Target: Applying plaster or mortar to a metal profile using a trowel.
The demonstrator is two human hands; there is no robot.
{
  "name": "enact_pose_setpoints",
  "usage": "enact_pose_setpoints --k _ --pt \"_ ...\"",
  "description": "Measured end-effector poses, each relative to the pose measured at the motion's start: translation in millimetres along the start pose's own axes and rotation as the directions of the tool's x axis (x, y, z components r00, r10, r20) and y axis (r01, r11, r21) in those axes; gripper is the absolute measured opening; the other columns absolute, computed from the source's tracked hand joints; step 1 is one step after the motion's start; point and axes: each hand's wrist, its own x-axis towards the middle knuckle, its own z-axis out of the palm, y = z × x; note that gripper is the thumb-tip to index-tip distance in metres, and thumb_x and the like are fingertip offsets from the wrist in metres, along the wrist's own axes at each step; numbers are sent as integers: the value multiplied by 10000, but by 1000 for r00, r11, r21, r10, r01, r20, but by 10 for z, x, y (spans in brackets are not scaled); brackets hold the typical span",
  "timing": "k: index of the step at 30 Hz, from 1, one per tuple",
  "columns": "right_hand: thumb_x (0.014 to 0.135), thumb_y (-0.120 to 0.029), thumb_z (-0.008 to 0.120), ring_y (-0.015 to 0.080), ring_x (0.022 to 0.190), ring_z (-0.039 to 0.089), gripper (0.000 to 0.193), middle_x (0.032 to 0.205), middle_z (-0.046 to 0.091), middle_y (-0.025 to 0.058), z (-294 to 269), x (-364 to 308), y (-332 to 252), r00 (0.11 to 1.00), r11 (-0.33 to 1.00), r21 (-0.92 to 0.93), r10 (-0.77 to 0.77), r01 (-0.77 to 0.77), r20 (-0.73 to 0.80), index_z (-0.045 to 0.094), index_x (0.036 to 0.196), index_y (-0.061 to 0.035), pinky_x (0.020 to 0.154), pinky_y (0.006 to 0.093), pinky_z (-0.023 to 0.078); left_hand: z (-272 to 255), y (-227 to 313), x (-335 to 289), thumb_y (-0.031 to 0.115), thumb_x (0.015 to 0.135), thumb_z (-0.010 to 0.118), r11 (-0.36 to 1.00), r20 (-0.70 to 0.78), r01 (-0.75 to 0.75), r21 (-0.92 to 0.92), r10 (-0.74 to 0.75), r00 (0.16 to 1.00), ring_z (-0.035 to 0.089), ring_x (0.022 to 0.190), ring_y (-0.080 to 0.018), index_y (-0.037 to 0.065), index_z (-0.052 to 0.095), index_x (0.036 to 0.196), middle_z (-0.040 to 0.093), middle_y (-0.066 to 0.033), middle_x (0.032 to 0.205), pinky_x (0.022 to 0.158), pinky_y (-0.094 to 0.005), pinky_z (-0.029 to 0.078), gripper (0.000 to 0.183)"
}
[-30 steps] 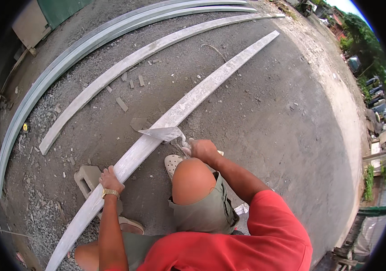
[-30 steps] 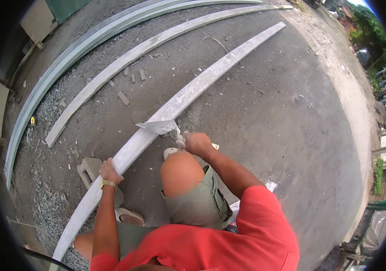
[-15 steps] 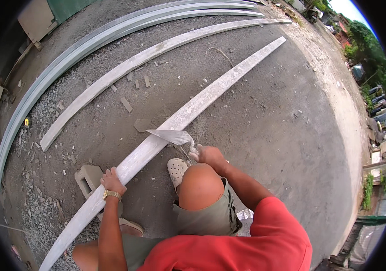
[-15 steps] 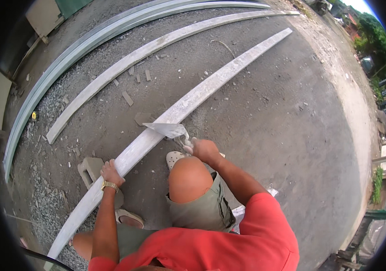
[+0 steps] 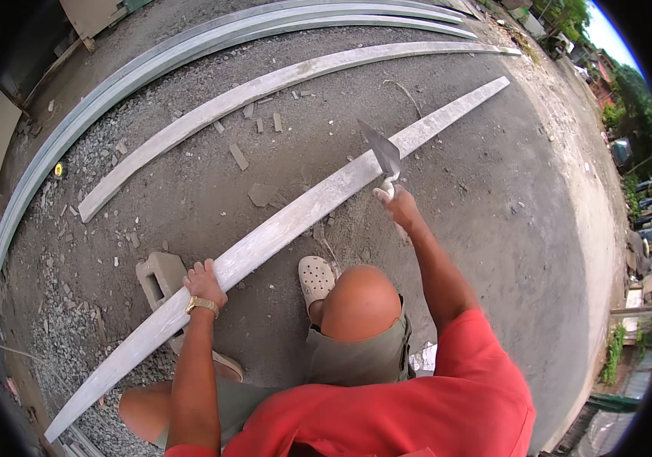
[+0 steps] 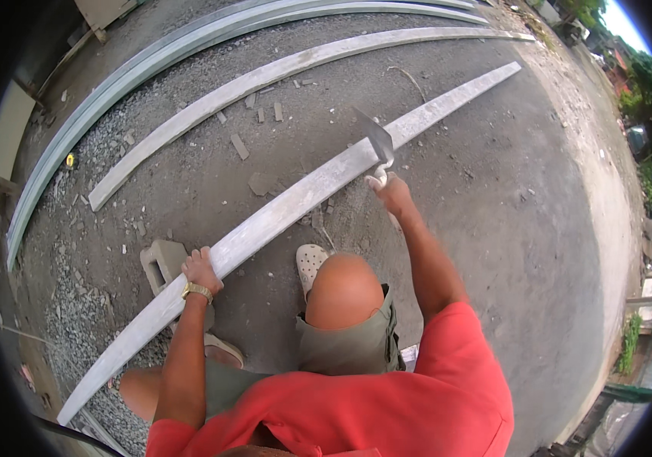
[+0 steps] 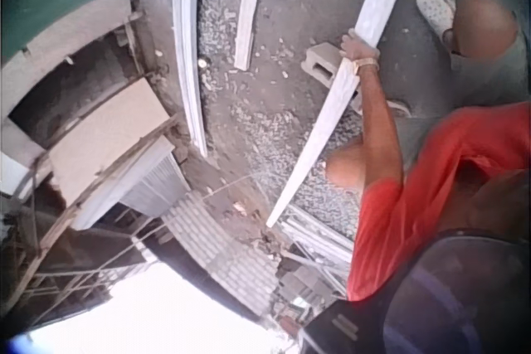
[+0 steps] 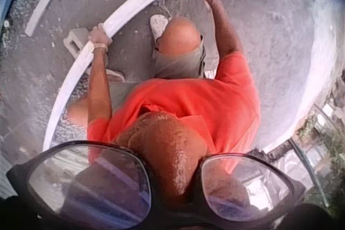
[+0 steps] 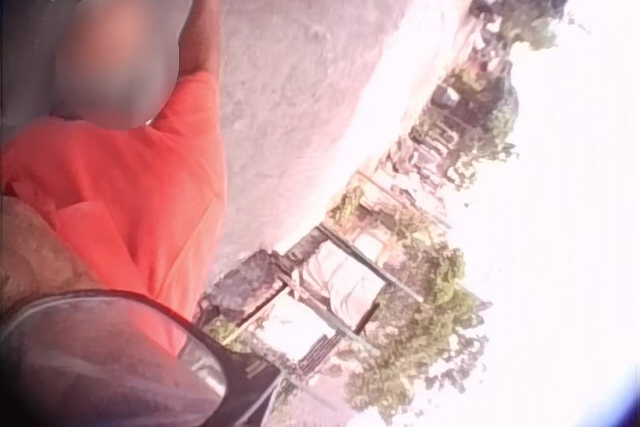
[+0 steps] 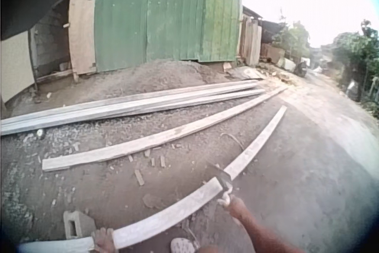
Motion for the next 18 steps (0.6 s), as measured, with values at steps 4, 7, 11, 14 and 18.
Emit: enact_pose_setpoints --k 4,7,11,14,18 --pt "906 -450 506 434 863 610 476 893 641 256 561 -576 -367 968 965 72 -251 251 -13 543 1037 6 771 492 468 -76 10 24 128 520 791 1000 18 -5 13 5 1000 475 1100 -336 127 388 1227 457 -125 1155 925 -473 391 814" --pt "902 -478 498 417 863 613 474 879 643 242 601 -887 -789 879 901 -89 -387 425 277 555 992 -16 760 491 471 -78 -13 12 130 522 790 1000 49 -10 2 10 999 477 1099 -338 127 387 1228 458 -126 1155 915 -473 404 813" --pt "900 -504 480 394 864 624 492 884 655 217 592 -743 -583 887 878 -217 -360 427 288 577 1017 -36 757 471 484 -185 60 -18 122 594 753 999 79 -36 -5 36 996 481 1094 -331 126 393 1214 467 -127 1142 920 -466 399 718" --pt "901 -505 479 394 877 626 513 902 658 221 440 -521 -428 991 980 -153 -120 127 50 581 1042 -22 770 474 483 -156 56 -29 121 598 750 999 49 -33 -14 33 998 480 1097 -329 129 400 1209 467 -124 1140 918 -467 397 703" --pt "902 -502 480 398 891 625 530 914 658 227 551 -531 -598 997 996 -60 -65 67 36 576 1064 -6 781 483 480 -117 91 14 121 611 742 1000 37 -21 -2 21 999 479 1102 -332 127 410 1204 466 -125 1146 923 -468 393 680"
